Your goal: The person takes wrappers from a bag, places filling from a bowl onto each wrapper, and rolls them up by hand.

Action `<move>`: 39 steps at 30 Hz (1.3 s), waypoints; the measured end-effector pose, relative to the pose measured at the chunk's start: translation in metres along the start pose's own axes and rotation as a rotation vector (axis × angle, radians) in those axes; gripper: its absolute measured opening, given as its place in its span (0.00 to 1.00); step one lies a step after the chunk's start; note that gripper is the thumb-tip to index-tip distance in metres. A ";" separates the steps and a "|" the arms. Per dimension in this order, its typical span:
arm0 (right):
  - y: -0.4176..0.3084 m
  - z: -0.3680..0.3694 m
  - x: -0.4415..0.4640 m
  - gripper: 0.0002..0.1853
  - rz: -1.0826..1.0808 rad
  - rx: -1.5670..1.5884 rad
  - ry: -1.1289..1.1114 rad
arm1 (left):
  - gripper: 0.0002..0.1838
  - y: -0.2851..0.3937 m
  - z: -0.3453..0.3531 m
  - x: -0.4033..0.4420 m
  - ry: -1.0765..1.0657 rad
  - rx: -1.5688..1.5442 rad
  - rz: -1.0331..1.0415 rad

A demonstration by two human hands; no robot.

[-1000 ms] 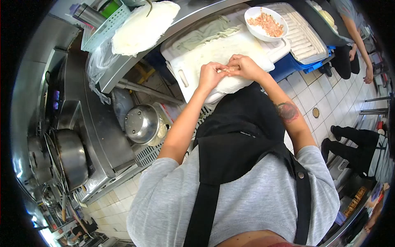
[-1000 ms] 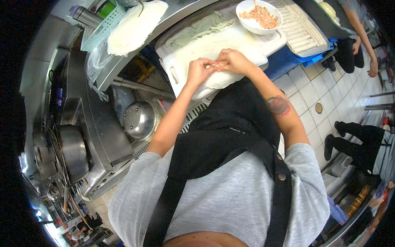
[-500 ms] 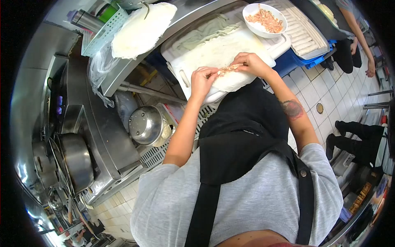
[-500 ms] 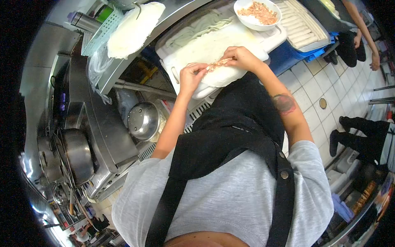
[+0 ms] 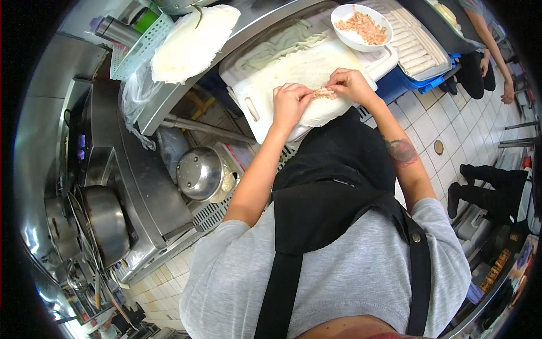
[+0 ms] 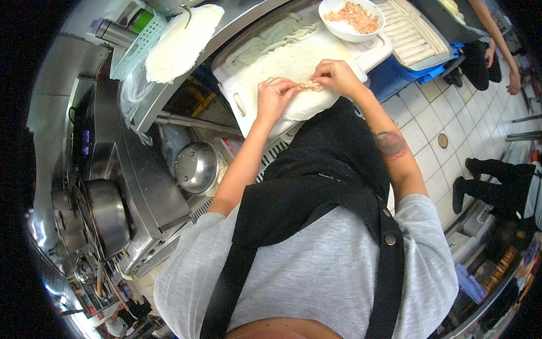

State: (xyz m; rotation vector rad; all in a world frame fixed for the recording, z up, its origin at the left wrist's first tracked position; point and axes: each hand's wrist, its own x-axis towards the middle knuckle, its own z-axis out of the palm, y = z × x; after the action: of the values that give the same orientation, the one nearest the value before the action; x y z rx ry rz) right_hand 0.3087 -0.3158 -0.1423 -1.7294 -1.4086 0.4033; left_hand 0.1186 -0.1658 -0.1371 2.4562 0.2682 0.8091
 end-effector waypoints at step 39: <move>0.009 -0.035 -0.014 0.13 0.103 0.006 0.015 | 0.12 0.035 0.052 0.032 -0.103 -0.041 -0.115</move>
State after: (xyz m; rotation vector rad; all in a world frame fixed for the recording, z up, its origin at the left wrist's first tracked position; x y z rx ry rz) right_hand 0.3348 -0.3426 -0.1314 -1.8015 -1.3104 0.4484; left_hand 0.1760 -0.2062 -0.1374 2.4110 0.3474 0.6311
